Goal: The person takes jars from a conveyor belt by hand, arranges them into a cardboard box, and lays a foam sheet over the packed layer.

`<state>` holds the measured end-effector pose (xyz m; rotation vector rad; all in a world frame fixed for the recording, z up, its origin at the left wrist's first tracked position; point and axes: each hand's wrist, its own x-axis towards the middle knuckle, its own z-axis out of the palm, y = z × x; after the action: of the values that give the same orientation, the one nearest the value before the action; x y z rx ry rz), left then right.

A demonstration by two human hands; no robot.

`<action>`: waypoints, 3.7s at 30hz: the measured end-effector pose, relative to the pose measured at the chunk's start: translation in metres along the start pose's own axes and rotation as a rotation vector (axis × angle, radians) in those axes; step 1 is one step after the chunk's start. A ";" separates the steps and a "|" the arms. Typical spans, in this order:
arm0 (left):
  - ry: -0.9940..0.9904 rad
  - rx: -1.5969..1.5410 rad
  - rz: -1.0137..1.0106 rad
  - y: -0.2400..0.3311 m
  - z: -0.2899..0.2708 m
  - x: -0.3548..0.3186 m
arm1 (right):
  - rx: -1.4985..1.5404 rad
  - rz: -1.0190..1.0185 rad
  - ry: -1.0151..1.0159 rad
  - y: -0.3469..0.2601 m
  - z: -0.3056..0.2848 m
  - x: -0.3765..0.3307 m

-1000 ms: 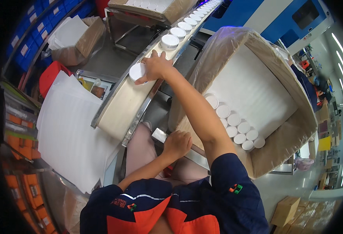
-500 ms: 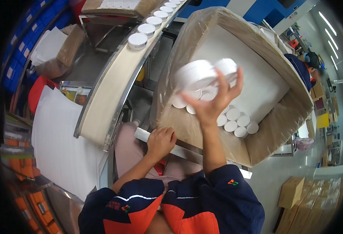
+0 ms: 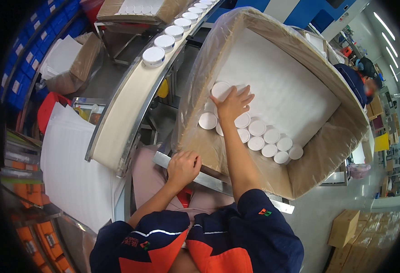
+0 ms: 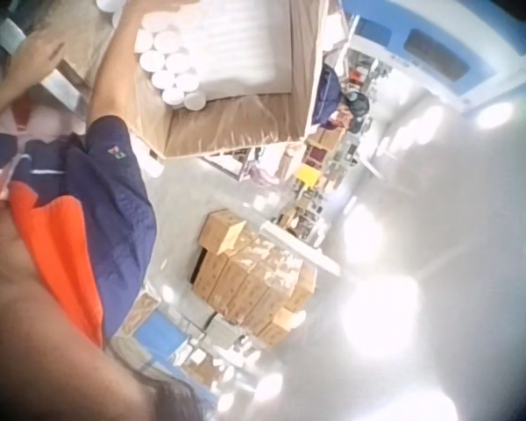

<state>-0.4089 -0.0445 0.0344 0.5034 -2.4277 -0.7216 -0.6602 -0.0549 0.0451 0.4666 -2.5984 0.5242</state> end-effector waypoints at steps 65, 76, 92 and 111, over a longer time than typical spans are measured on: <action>-0.031 0.070 -0.053 0.002 -0.002 -0.001 | -0.147 0.252 0.038 0.157 -0.048 0.002; -0.032 0.008 -0.030 0.002 0.001 0.000 | 0.084 0.046 -0.020 0.179 -0.050 0.003; 0.008 -0.009 0.049 -0.003 -0.001 0.000 | 0.546 -0.962 -0.073 -0.189 -0.070 0.003; -0.030 -0.001 0.063 -0.003 0.000 0.000 | 0.091 -0.842 -0.623 -0.241 -0.040 0.037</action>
<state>-0.4083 -0.0463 0.0323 0.4159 -2.4595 -0.7084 -0.5797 -0.2563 0.1637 1.8761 -2.5554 0.2075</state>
